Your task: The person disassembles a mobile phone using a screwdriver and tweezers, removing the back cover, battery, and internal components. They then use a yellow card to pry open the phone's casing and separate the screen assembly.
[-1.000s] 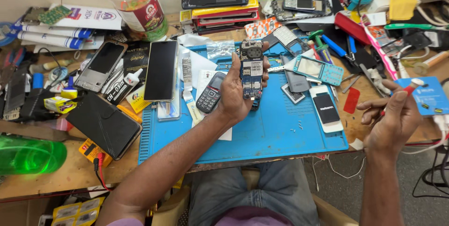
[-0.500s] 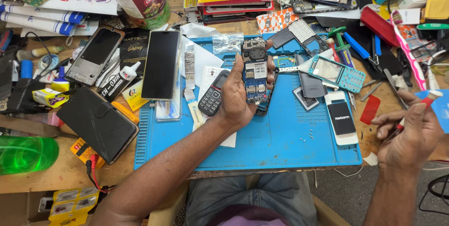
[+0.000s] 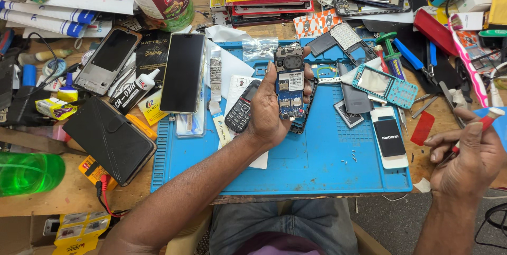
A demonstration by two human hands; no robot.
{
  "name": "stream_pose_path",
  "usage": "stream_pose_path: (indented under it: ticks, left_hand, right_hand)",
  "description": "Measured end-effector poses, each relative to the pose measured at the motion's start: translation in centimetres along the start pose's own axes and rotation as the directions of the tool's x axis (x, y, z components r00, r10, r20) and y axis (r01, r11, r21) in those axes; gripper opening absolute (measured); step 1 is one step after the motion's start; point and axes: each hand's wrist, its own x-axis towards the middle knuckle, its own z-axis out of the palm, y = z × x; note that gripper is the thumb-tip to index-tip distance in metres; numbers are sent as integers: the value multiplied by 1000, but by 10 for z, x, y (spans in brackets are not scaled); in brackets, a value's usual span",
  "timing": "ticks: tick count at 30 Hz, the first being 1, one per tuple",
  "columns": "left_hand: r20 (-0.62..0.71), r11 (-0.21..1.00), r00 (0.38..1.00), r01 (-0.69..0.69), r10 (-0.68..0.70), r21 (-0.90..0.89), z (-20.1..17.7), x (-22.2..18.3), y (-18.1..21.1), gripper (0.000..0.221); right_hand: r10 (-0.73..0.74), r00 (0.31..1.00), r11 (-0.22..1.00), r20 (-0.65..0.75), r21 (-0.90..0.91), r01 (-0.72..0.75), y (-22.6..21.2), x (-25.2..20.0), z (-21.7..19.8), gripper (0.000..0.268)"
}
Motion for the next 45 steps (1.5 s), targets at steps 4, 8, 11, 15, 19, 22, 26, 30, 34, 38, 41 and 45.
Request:
stream_pose_path:
  ticks: [4,8,11,15,19,22,26,30,34,38,41,45]
  left_hand:
    - [-10,1000,1000,1,0,24,0,0,1,61]
    - [-1,1000,1000,3,-3,-2,-2,0,0,60]
    - [7,1000,1000,3,-3,-11,-3,1,0,60]
    - [12,1000,1000,3,-3,19,-4,1,-1,61]
    - [24,1000,1000,18,-18,-3,-4,0,-1,62]
    - [45,1000,999,18,-17,-19,-4,0,-1,62]
    - [61,999,998,21,-19,-34,-3,-1,0,61]
    - [70,999,997,15,-13,-31,-2,-1,0,61]
    - [67,999,998,22,-20,-30,-1,-1,1,61]
    - [67,999,997,31,-29,-37,0,-2,1,61]
    - [70,999,997,26,-24,-30,-1,-3,1,60]
    - [66,1000,998,8,-9,12,-1,-3,1,59]
  right_hand:
    - [-7,1000,999,0,-35,7,-1,0,1,42]
    - [-3,1000,1000,3,-21,3,-1,0,1,42]
    - [0,1000,1000,6,-8,0,-1,0,1,41]
    - [-11,1000,999,7,-42,11,0,1,0,39]
    - [-4,1000,1000,16,-9,4,1,0,-1,37]
    - [-15,1000,1000,22,-18,15,2,0,-2,35]
    - [-19,1000,1000,25,-19,19,3,0,-2,35]
    - [-1,1000,1000,20,11,1,1,0,-1,35]
    - [19,1000,1000,-3,-6,-19,-2,0,1,36]
    - [20,1000,1000,3,14,-20,-3,0,2,36]
    - [11,1000,1000,15,26,-11,-2,-1,2,34]
    - [3,1000,1000,13,-15,-3,0,0,0,37]
